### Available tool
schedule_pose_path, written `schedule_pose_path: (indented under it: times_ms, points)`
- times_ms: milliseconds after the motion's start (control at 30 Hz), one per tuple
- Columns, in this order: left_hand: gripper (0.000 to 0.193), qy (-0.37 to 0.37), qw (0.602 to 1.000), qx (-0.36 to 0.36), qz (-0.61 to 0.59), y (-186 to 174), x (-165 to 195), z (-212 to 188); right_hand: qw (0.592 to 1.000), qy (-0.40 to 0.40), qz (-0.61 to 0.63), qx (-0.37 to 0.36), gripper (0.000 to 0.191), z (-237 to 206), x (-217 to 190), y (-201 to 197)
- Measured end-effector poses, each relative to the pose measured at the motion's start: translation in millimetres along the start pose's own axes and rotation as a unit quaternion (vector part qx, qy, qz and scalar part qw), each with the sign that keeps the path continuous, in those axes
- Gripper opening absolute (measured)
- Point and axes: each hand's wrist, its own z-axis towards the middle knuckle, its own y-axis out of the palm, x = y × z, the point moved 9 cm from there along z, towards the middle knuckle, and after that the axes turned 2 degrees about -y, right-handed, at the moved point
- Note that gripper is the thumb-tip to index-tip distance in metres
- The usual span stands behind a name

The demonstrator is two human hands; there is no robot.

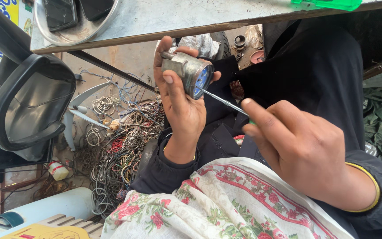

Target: The person uses a screwdriver to adjust the internal components of a small cylindrical electrical device, likely a speedometer. They repeatedly insert the tool into the face of the device, turn it, and inspect the result while holding the unit in their left hand.

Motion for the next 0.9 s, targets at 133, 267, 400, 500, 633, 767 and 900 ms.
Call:
schedule_pose_path:
  times_ms: [133,267,400,500,633,767,900]
  points:
    - [0.054,0.002,1.000,-0.003,0.010,1.2,-1.5,-0.7,0.997,-0.062,-0.042,0.028,0.038,-1.0,-8.5,-6.1]
    - [0.055,0.003,1.000,-0.005,0.016,1.6,-1.0,-1.5,0.998,-0.031,0.011,0.047,0.036,-1.9,-1.5,-8.4]
    - [0.059,-0.004,1.000,-0.004,0.002,0.9,-2.5,-0.9,0.999,0.042,0.003,-0.021,0.039,-2.3,8.9,8.2]
    - [0.061,-0.009,1.000,-0.005,-0.011,-0.1,-3.9,1.4,0.998,0.032,-0.031,-0.042,0.042,-3.2,6.2,10.9]
    - [0.061,-0.006,1.000,-0.008,-0.023,-1.7,-5.3,3.8,1.000,-0.003,-0.008,-0.007,0.037,-2.5,0.9,4.0]
    - [0.051,-0.008,0.998,0.002,-0.066,-5.6,-11.7,4.0,0.999,0.009,0.039,0.014,0.033,-3.3,3.0,2.6]
    - [0.046,-0.027,0.994,0.010,-0.103,-12.1,-20.5,4.7,0.997,0.032,0.072,0.008,0.027,-4.8,6.3,6.9]
